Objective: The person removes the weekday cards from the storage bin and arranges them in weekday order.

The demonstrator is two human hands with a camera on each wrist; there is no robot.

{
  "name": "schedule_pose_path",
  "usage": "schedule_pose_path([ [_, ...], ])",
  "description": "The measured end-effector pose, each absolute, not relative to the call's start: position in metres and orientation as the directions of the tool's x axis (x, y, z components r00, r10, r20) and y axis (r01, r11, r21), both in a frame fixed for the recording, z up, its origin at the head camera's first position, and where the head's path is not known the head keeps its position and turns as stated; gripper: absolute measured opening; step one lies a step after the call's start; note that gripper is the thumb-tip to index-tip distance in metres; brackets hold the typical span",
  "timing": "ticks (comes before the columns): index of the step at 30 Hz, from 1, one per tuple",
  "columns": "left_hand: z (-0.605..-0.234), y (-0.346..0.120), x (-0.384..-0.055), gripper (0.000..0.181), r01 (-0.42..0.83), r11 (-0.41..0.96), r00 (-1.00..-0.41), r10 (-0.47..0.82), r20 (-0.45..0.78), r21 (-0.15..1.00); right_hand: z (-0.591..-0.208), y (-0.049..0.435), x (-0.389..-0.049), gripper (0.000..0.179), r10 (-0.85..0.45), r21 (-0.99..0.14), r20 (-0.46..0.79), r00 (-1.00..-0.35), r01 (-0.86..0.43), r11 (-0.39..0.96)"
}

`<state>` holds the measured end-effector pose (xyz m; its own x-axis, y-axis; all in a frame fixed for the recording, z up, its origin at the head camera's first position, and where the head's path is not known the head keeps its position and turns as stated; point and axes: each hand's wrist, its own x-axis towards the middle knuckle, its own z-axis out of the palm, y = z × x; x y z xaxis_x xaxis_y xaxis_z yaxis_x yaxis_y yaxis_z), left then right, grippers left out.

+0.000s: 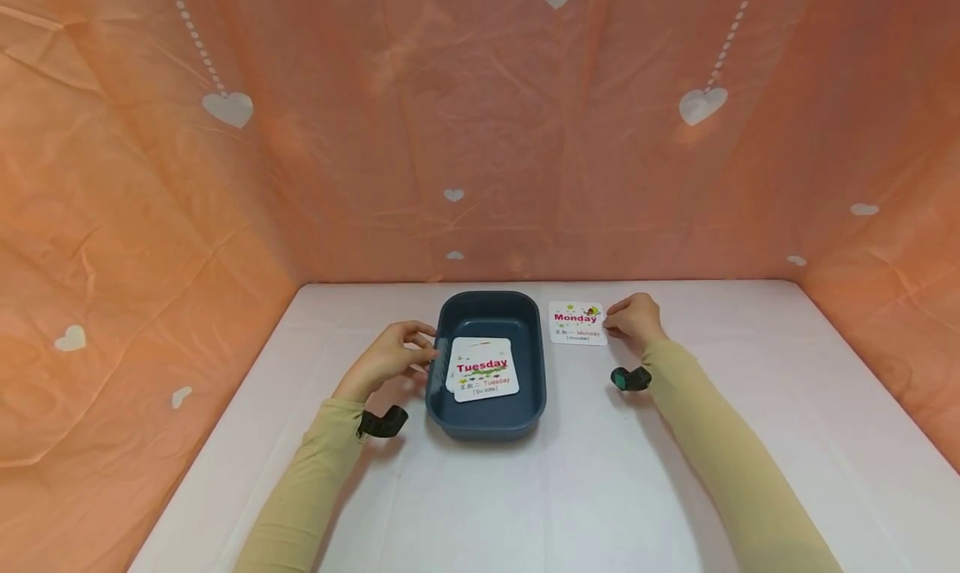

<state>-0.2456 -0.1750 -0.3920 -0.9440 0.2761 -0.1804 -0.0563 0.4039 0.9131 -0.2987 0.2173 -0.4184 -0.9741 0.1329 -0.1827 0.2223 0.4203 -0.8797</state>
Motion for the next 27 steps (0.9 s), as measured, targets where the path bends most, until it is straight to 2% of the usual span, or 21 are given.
schedule_pose_path([
  [14,-0.392,-0.175,-0.245,0.04,-0.048,0.405,-0.944,0.28,-0.174,0.913,-0.408,0.216,-0.299,0.032,0.132,-0.879,-0.178,-0.975,0.218,0.425],
  [22,-0.392,-0.175,-0.245,0.04,-0.072,0.395,-0.945,0.268,-0.19,0.916,-0.373,0.199,-0.295,0.036,0.023,-0.944,-0.102,-0.995,0.104,0.314],
  [27,-0.393,-0.174,-0.247,0.041,-0.074,0.385,-0.944,0.271,-0.189,0.92,-0.346,0.181,-0.289,0.04,-0.007,-0.963,-0.082,-0.997,0.078,0.258],
])
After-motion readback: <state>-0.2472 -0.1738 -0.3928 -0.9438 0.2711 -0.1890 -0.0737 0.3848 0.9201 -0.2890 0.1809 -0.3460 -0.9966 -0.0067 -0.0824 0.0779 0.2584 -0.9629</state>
